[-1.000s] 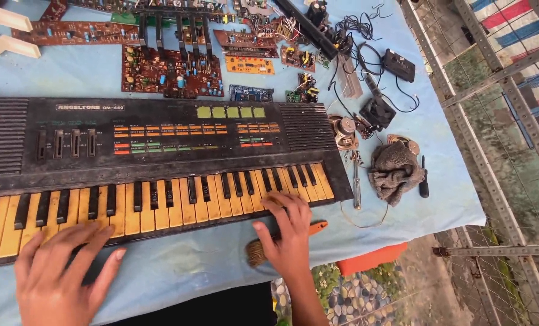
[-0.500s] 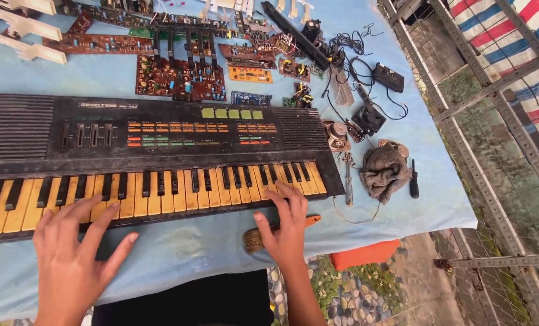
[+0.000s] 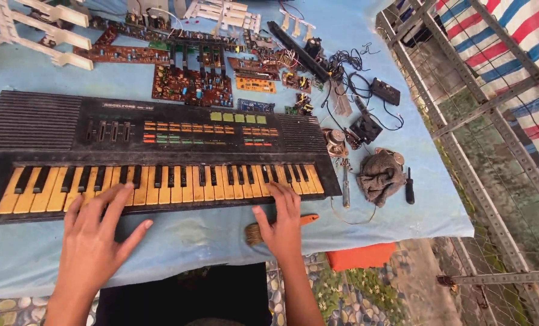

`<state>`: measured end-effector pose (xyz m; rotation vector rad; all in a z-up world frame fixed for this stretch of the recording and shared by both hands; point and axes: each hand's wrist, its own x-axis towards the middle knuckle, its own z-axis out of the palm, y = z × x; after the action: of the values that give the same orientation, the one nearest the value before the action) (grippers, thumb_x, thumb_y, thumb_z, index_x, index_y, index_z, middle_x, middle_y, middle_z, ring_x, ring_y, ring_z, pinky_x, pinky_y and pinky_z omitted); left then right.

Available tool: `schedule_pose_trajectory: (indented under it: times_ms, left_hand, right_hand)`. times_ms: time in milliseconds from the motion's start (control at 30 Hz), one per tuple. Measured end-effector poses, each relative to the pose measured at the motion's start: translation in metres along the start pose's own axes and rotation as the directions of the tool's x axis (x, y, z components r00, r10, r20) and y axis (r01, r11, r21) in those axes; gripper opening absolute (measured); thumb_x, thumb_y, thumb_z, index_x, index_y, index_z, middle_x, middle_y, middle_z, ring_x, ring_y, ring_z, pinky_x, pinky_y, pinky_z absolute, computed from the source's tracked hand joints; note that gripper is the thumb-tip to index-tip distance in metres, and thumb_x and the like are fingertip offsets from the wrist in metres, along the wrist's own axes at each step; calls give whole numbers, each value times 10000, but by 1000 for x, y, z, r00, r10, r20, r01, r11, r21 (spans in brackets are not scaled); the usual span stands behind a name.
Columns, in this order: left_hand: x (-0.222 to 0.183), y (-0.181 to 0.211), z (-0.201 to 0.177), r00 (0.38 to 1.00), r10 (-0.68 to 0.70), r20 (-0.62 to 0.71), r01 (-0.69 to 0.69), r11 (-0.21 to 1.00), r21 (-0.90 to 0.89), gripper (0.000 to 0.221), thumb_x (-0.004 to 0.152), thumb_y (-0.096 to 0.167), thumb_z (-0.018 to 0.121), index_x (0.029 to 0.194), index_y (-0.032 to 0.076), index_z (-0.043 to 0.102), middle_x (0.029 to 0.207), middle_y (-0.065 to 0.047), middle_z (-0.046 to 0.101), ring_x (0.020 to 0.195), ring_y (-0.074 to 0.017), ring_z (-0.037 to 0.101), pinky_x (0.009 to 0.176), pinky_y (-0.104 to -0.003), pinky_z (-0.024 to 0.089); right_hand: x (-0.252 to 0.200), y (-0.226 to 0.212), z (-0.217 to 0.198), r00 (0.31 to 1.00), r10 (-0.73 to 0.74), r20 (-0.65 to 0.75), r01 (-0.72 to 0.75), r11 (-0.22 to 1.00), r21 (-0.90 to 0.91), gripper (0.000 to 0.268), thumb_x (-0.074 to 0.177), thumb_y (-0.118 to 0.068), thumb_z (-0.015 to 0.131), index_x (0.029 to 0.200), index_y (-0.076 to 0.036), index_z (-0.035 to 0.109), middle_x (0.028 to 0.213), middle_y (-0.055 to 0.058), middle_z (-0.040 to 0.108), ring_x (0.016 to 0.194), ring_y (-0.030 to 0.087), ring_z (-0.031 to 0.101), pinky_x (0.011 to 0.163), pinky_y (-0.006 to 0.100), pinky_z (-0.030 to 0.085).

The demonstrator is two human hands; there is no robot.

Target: Testing the functionality of an electronic keyboard by pressing keys across the entire board.

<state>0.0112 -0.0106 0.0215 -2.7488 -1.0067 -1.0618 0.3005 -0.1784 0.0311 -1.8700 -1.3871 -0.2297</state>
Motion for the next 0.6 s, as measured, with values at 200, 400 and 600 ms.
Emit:
schedule_pose_trajectory:
  times_ms: [200, 400, 600]
  left_hand:
    - [-2, -2, 3, 1000, -10, 1, 10, 999, -49, 558, 907, 407, 688, 1413, 182, 616, 1450, -210, 560, 1255, -295, 624, 1164, -584, 421]
    - [-3, -4, 6, 999, 33, 6, -33, 999, -13, 421, 949, 399, 669, 1306, 178, 695, 1320, -75, 602, 1201, -274, 607, 1224, -578, 365]
    - [-5, -7, 8, 999, 49, 11, -49, 998, 31, 380, 964, 393, 681, 1289, 202, 722, 1219, -33, 630, 1246, -248, 606, 1224, -527, 392]
  right_hand:
    - [-3, 7, 4, 1000, 6, -19, -7, 999, -47, 496, 1021, -525, 504, 1308, -137, 621, 1508, 123, 476, 1277, 321, 472, 1026, 519, 459]
    - [3, 0, 1, 995, -88, -37, 85, 994, -72, 414, 1022, -467, 542, 1145, -107, 704, 1385, 89, 535, 1351, 349, 428, 1095, 554, 422]
    - [4, 1, 2, 992, -124, -8, 123, 989, -82, 346, 1066, -356, 517, 1214, -93, 687, 1261, 69, 596, 1274, 319, 505, 1058, 501, 478]
